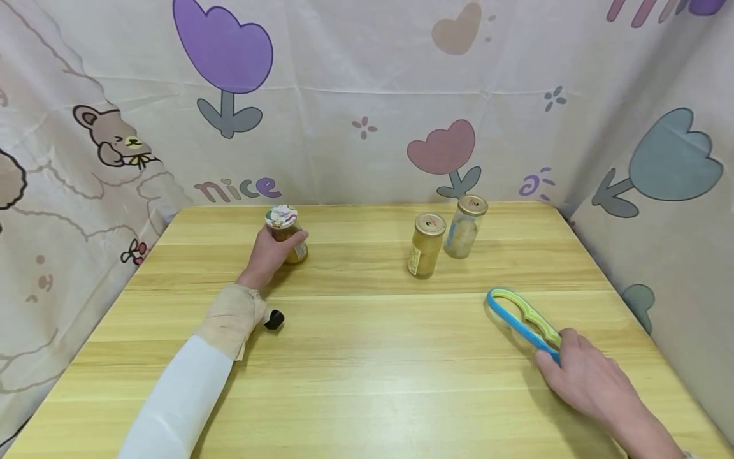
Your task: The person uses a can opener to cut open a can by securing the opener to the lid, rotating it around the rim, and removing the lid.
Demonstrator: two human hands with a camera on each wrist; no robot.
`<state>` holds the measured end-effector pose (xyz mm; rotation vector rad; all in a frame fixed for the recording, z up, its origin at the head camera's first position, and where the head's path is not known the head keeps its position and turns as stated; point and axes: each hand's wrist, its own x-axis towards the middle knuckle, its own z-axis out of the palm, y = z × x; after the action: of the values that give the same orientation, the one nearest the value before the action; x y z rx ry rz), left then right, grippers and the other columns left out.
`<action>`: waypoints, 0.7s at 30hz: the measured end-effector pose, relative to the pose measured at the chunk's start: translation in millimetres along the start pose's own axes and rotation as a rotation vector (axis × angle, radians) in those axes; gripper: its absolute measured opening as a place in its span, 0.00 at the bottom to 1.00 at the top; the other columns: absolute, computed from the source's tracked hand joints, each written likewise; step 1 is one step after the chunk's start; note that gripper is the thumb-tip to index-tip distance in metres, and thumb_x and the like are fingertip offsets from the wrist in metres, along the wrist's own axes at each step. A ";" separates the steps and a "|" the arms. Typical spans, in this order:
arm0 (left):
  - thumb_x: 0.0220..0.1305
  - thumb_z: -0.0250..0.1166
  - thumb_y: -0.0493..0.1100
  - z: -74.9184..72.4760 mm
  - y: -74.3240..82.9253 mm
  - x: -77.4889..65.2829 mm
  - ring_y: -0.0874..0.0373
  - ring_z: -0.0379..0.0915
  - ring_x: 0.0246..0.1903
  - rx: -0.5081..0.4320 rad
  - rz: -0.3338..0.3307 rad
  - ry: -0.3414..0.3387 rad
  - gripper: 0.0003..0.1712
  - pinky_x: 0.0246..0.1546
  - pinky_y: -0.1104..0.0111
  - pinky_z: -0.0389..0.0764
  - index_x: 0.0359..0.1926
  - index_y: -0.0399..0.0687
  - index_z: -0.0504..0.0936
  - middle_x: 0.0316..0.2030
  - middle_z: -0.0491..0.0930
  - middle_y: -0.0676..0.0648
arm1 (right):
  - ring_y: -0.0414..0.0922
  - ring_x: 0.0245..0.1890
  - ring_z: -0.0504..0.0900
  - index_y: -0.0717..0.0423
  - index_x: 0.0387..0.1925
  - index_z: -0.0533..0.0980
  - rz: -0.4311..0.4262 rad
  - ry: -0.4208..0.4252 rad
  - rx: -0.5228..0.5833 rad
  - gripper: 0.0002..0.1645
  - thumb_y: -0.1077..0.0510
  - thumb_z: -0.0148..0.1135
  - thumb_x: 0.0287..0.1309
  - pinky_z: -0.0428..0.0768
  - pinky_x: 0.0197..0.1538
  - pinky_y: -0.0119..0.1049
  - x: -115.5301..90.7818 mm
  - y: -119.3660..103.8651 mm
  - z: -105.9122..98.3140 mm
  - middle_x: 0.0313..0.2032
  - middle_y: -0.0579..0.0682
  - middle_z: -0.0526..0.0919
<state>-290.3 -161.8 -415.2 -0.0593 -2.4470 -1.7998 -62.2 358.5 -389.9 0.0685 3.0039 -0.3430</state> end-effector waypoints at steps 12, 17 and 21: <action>0.52 0.69 0.63 -9.0 1.6 -13.8 0.49 0.61 0.63 0.014 -0.057 -0.047 0.50 0.64 0.55 0.62 0.68 0.48 0.58 0.64 0.65 0.43 | 0.48 0.22 0.68 0.69 0.47 0.66 0.021 0.067 -0.014 0.46 0.26 0.49 0.59 0.61 0.21 0.38 -2.0 -11.1 0.6 0.23 0.49 0.67; 0.53 0.69 0.62 -12.0 1.0 -21.1 0.48 0.62 0.63 0.014 -0.047 -0.074 0.49 0.64 0.54 0.62 0.68 0.47 0.58 0.64 0.65 0.43 | 0.47 0.21 0.69 0.65 0.49 0.67 -0.001 0.081 -0.017 0.45 0.26 0.51 0.57 0.62 0.20 0.39 -4.4 -18.2 1.1 0.24 0.48 0.72; 0.54 0.68 0.62 -13.9 -0.6 -27.0 0.49 0.62 0.62 0.006 -0.050 -0.090 0.48 0.64 0.55 0.62 0.68 0.47 0.59 0.63 0.66 0.43 | 0.46 0.22 0.69 0.64 0.46 0.69 -0.047 0.123 -0.002 0.41 0.28 0.54 0.57 0.63 0.21 0.39 -4.2 -24.0 3.2 0.24 0.48 0.72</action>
<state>-262.7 -174.5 -414.6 -0.0814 -2.5366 -1.8491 -59.1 334.2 -387.1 0.0201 3.1319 -0.3527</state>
